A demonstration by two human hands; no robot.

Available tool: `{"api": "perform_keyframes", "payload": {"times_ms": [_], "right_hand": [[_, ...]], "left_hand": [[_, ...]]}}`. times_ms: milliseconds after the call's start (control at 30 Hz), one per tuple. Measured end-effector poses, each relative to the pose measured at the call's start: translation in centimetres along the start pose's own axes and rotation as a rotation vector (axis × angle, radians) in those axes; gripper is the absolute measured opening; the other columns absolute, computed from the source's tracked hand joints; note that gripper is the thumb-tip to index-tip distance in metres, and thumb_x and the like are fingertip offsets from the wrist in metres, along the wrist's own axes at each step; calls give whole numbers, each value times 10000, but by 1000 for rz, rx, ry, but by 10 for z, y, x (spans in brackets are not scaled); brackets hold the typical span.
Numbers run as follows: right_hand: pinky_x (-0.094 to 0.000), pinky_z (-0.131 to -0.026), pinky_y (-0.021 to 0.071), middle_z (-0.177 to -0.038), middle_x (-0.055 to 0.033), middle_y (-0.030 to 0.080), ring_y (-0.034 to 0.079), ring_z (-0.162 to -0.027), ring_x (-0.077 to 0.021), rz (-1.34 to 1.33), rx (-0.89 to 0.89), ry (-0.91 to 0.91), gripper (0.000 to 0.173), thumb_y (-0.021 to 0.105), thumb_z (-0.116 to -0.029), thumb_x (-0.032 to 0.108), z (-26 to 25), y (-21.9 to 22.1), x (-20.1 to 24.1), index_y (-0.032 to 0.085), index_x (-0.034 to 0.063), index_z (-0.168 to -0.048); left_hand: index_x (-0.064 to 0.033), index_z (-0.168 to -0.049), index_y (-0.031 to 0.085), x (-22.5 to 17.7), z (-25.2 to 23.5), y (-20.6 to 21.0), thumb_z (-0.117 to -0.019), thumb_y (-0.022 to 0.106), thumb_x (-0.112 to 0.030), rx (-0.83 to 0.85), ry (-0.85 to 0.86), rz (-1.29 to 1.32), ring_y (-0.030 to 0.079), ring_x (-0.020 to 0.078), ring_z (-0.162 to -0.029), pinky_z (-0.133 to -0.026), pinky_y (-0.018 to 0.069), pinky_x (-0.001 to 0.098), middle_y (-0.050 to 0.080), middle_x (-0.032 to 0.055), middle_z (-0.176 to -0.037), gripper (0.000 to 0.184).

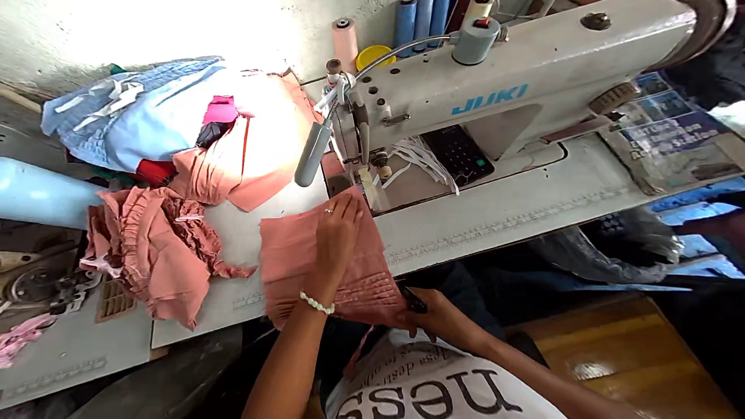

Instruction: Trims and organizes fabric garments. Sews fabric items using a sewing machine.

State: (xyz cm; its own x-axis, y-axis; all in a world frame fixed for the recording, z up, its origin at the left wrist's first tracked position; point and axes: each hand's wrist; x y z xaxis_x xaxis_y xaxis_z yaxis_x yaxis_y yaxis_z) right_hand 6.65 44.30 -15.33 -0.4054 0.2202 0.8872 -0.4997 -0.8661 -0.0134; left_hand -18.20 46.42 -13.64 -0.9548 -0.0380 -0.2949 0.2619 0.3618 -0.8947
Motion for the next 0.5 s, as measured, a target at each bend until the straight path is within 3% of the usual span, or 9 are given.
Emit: {"api": "perform_keyframes", "payload": {"times_ms": [133,300,367,500], "right_hand": [[-213,-503,482,-788,1,701,595,-554,-38,-14,-46,0,262,687,-963,188,-4,-2,-5,663,24,-1166],[-169,-468,450,-782,25,716,585,-535,-1,-99,-75,-34,179,682,-968,154,4,-9,-8,680,46,-1112],[-156,-462,441,-805,40,719,573,-532,12,-180,-47,-43,166,626,-978,97,11,-11,-11,678,52,-1129],[-165,-445,438,-919,29,753,564,-528,3,-363,-34,-47,320,490,-959,14,17,-14,-17,665,56,-1223]], "left_hand": [[4,-1248,702,6,-5,10,-1030,577,-177,-4,50,19,606,373,-1265,-1049,482,507,665,168,-1332,310],[5,-1250,686,9,-14,11,-1032,568,-173,-13,77,-13,607,376,-1253,-1028,485,515,653,176,-1338,305],[14,-1261,677,8,-13,8,-1035,563,-164,4,72,-3,599,390,-1260,-1026,479,535,641,187,-1352,309],[18,-1324,640,8,-10,2,-1054,520,-150,80,59,46,540,399,-1340,-1100,424,542,595,196,-1422,341]]}}
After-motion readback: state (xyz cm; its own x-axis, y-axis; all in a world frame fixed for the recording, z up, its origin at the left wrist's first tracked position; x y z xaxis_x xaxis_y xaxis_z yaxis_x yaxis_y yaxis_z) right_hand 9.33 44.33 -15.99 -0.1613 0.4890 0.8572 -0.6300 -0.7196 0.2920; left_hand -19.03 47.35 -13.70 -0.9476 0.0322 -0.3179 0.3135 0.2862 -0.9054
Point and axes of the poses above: each hand's wrist, its own z-axis away from the middle knuckle, its own y-axis out of the palm, x = y × z
